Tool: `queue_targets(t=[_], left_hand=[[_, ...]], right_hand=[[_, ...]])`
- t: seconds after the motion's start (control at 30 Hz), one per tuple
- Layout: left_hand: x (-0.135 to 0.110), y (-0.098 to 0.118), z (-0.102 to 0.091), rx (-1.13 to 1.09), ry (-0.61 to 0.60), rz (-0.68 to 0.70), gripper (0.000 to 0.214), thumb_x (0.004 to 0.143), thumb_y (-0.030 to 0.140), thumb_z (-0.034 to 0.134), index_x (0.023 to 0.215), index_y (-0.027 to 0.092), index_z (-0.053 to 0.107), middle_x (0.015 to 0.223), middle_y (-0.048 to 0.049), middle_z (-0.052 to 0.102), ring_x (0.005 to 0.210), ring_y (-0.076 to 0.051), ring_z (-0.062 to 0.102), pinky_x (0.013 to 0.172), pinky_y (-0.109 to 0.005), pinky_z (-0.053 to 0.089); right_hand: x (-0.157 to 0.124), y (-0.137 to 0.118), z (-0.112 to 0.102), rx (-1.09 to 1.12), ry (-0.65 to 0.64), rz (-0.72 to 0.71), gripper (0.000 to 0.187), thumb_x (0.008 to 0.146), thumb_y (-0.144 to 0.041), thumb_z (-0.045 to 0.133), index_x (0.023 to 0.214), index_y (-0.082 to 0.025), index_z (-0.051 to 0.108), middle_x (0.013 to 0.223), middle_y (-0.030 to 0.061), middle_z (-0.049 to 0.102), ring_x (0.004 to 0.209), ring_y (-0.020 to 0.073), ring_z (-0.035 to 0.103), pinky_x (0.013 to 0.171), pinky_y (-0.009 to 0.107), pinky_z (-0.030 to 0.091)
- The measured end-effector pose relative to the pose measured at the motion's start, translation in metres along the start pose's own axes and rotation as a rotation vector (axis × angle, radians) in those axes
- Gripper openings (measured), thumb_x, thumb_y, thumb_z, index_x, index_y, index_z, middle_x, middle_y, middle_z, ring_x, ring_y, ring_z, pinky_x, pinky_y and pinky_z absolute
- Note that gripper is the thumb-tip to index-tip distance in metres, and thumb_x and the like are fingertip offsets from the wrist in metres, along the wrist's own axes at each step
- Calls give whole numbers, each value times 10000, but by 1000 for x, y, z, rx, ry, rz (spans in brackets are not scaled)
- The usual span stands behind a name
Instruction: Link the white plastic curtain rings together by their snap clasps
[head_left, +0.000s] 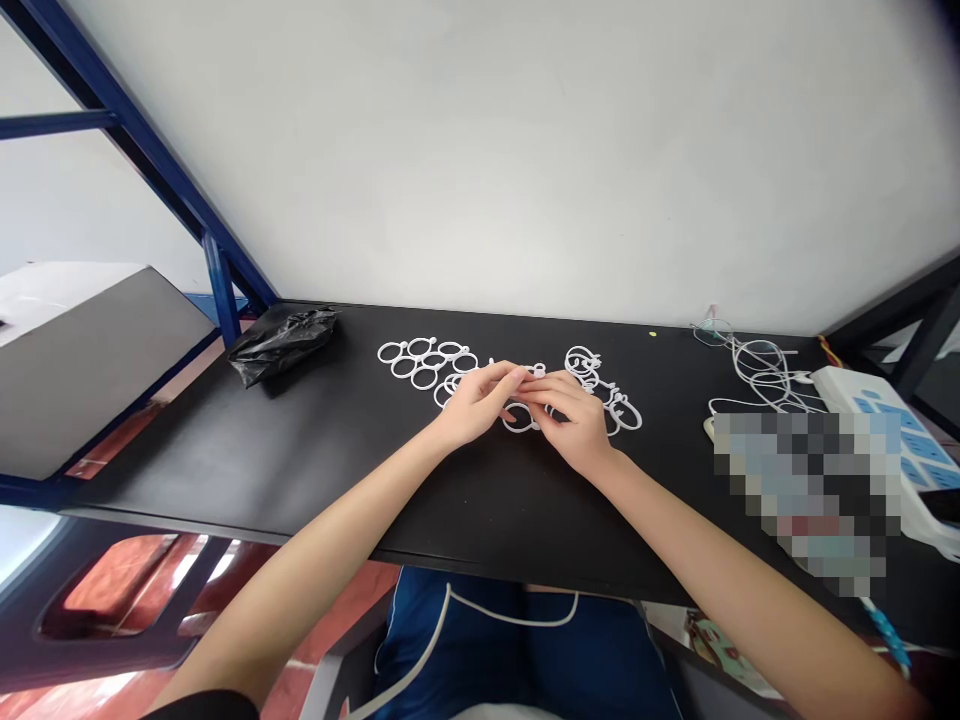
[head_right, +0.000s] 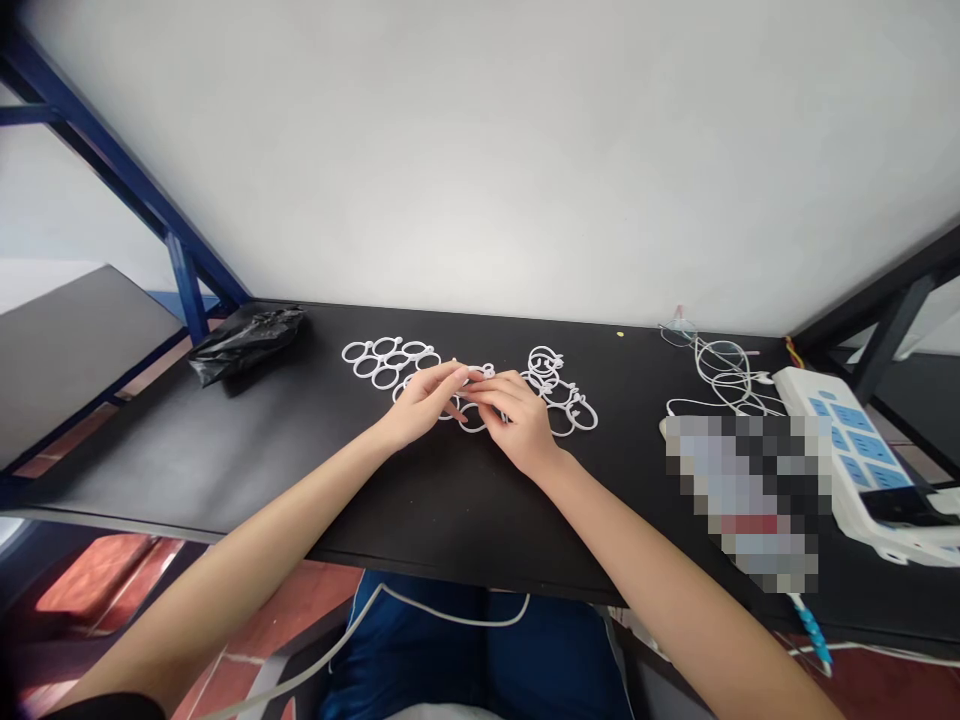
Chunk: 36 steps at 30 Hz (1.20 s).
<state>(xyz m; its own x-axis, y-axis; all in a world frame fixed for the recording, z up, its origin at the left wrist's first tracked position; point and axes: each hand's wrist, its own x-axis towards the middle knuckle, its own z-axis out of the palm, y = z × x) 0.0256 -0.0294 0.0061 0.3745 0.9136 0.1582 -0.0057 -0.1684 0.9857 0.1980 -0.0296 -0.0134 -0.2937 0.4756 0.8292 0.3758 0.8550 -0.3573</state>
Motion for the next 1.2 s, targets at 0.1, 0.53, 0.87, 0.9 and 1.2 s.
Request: queue_targets(t=[0.1,0.53,0.87,0.9,1.2], left_hand=[[1,2,0,-37,17,-30,472,933,562,488,1025,152,703,955,-74,631,913,-194,642,606,-235,616],[1,7,-1,-171,47,-129,307,897,448,580,946,149,632,993,-66,620,887,-182,677,550,-215,609],[0,10,0,-218,74,-127,223,887,359,611,965,155,569,1033,-79,622,967,-227,697,566,-231,613],[0,10,0,-218,83,-118,230,878,352,630,985,160,563,1040,-78,620,993,-233,691,576,-234,616],[-1,5,1,-286,40,-58,282,877,390,663,989,174,521,1147,-78,599,1177,-272,624,755,-315,642]], right_hand=[[1,-1,0,9,-9,-3,269,859,-31,623,960,-256,731,929,40,772,871,212,691,753,396,592],[1,-4,-2,12,71,58,194,866,-72,606,861,-235,712,893,57,771,833,212,727,725,398,612],[0,-2,-6,-39,183,124,220,838,-30,604,891,-222,699,891,64,751,787,191,692,609,326,571],[0,-2,-6,-39,189,140,217,842,-37,604,906,-220,700,896,66,748,792,191,692,589,314,568],[-1,-1,-5,-39,198,204,175,875,-106,593,934,-231,701,892,53,736,782,183,691,558,296,579]])
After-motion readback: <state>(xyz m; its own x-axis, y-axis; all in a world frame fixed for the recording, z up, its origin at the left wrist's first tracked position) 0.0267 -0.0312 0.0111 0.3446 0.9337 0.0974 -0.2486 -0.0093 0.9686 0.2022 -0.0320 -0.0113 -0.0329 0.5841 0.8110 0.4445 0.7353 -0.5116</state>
